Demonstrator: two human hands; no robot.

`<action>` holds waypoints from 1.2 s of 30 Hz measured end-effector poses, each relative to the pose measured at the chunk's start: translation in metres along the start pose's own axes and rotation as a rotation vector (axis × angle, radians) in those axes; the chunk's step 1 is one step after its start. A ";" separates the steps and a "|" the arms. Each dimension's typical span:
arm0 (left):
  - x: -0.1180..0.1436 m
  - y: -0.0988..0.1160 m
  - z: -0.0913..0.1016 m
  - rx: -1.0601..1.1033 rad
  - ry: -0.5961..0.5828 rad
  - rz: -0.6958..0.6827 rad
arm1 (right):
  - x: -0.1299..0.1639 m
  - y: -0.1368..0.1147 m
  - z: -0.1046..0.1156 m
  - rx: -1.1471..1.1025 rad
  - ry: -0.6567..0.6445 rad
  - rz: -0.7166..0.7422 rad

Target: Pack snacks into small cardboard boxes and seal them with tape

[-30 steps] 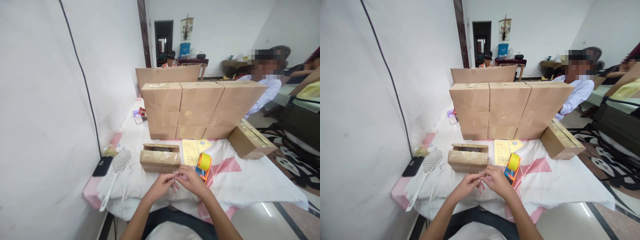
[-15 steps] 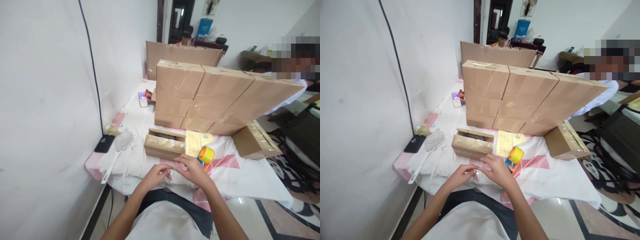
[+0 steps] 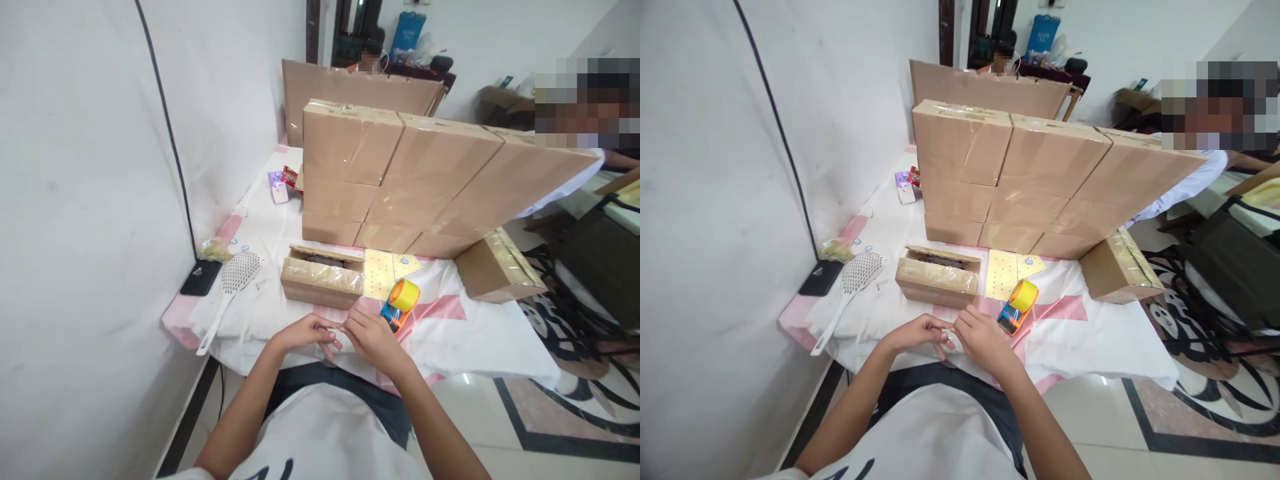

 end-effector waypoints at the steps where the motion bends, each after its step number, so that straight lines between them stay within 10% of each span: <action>1: 0.002 -0.003 0.003 -0.019 0.000 0.024 | 0.004 0.001 0.005 -0.036 0.037 -0.015; 6: 0.024 0.001 0.027 -0.351 0.249 0.060 | 0.032 0.042 0.066 -0.348 0.380 -0.268; 12: 0.041 0.111 0.030 -1.098 0.882 -0.529 | 0.012 0.079 0.120 -0.377 0.368 -0.310; 16: 0.010 0.130 0.023 -1.483 0.833 -0.477 | -0.027 0.079 0.117 -0.497 0.210 -0.219; 22: 0.000 0.103 0.031 -1.503 0.757 -0.313 | -0.068 0.096 0.089 -0.740 0.074 -0.178; 29: 0.000 0.100 0.029 -1.521 0.735 -0.292 | -0.092 0.131 0.018 -0.377 -0.090 -0.187; 36: -0.013 0.095 0.014 -1.665 0.733 -0.248 | -0.094 0.145 0.004 -0.191 -0.082 -0.188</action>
Point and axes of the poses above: each hand's wrist, its own x-axis away from the middle knuckle, its own z-axis out of the back of the hand, y = z × x, the point moved 7 cm from there along -x, towards the middle knuckle
